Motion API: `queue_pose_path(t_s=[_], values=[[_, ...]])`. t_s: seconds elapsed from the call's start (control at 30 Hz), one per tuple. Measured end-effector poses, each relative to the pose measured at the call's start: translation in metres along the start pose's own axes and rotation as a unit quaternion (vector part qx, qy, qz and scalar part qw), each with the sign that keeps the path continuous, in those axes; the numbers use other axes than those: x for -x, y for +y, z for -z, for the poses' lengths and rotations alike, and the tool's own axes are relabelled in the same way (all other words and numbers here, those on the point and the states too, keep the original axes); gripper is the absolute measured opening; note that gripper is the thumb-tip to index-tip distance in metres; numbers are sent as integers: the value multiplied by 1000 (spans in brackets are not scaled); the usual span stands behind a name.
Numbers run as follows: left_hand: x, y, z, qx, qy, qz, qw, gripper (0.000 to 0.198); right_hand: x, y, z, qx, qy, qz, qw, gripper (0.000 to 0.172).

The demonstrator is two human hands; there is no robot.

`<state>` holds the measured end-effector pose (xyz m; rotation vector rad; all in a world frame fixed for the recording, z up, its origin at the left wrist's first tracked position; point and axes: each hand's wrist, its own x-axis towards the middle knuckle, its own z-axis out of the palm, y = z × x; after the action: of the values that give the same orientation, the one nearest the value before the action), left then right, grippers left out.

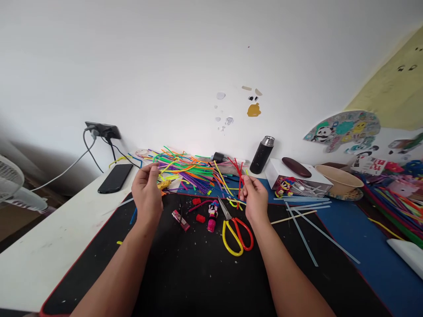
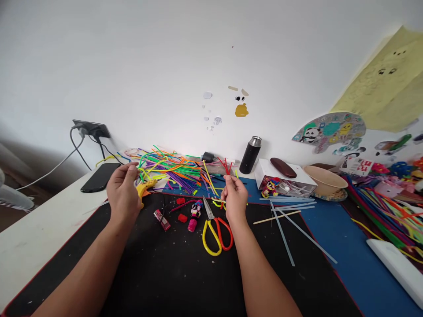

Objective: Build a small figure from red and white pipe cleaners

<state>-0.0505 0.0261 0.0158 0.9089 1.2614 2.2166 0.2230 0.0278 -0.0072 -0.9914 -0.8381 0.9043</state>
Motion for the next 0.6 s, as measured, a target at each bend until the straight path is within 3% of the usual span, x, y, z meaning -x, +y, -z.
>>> queue_pose_path(t_s=[0.2, 0.33, 0.47, 0.6], values=[[-17, 1, 14, 112, 100, 48, 987, 18, -2, 10, -3, 36, 4, 1, 999, 42], [-25, 6, 23, 165, 107, 87, 977, 8, 3, 9, -12, 108, -58, -10, 992, 40], [-29, 11, 25, 182, 130, 77, 972, 11, 10, 2, -23, 194, -127, 3, 973, 42], [-29, 14, 24, 189, 116, 87, 971, 17, 17, -5, -29, 200, -136, 2, 970, 43]])
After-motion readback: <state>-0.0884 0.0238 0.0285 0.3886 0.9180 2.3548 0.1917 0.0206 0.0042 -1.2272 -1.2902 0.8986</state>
